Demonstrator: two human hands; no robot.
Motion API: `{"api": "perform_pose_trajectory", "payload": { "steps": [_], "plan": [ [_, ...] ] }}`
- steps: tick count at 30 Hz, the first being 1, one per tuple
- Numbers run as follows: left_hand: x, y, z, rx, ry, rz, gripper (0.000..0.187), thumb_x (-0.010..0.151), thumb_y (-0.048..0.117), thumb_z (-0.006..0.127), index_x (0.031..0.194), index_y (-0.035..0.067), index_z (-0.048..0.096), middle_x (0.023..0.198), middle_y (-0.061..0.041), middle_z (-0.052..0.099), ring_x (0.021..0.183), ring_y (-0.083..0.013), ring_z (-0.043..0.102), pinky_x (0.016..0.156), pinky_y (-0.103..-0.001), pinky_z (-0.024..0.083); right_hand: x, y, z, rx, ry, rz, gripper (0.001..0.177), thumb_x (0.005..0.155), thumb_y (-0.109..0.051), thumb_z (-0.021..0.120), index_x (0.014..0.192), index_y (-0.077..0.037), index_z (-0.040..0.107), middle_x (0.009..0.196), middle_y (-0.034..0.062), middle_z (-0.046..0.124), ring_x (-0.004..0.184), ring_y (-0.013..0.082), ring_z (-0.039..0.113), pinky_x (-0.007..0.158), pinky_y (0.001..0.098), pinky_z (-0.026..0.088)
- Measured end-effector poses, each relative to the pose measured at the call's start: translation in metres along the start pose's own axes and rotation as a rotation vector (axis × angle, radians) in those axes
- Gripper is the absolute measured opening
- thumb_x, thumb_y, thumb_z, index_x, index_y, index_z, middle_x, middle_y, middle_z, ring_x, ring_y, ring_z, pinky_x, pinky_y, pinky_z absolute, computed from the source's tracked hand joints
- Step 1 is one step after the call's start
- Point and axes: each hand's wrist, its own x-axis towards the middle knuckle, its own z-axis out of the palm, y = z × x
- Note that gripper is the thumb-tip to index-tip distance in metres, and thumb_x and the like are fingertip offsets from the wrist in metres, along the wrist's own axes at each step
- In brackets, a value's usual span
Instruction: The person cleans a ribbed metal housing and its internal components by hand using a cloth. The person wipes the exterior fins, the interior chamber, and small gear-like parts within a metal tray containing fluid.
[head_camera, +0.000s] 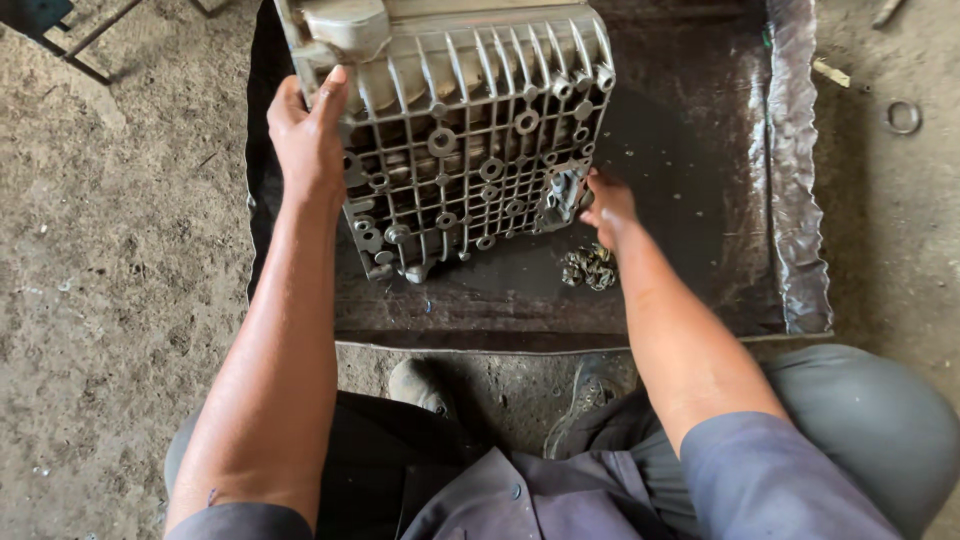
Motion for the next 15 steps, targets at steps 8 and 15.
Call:
{"api": "perform_pose_trajectory", "payload": {
  "steps": [8,15],
  "plan": [
    [0.042,-0.015,-0.012,-0.063,0.051,-0.032,0.017,0.096,0.019,0.078,0.097,0.006,0.066,0.087,0.002,0.067,0.078,-0.0079,0.058,0.071,-0.026,0.047,-0.016,-0.005,0.008,-0.118,-0.474,-0.173,0.071,0.081,-0.029,0.086,0.139,-0.006,0.052,0.132,0.0113,0.065,0.125,0.0276,0.061,0.103,0.0399,0.049],
    [0.034,-0.006,0.004,-0.009,0.128,-0.089,0.014,0.094,0.014,0.077,0.092,0.006,0.066,0.079,0.004,0.064,0.069,-0.0052,0.051,0.061,-0.026,0.041,-0.031,-0.004,0.050,-0.779,0.212,-0.597,0.053,0.076,-0.021,0.082,0.122,-0.006,0.062,0.107,0.0203,0.074,0.100,0.0406,0.070,0.087,0.0485,0.053]
  ]
}}
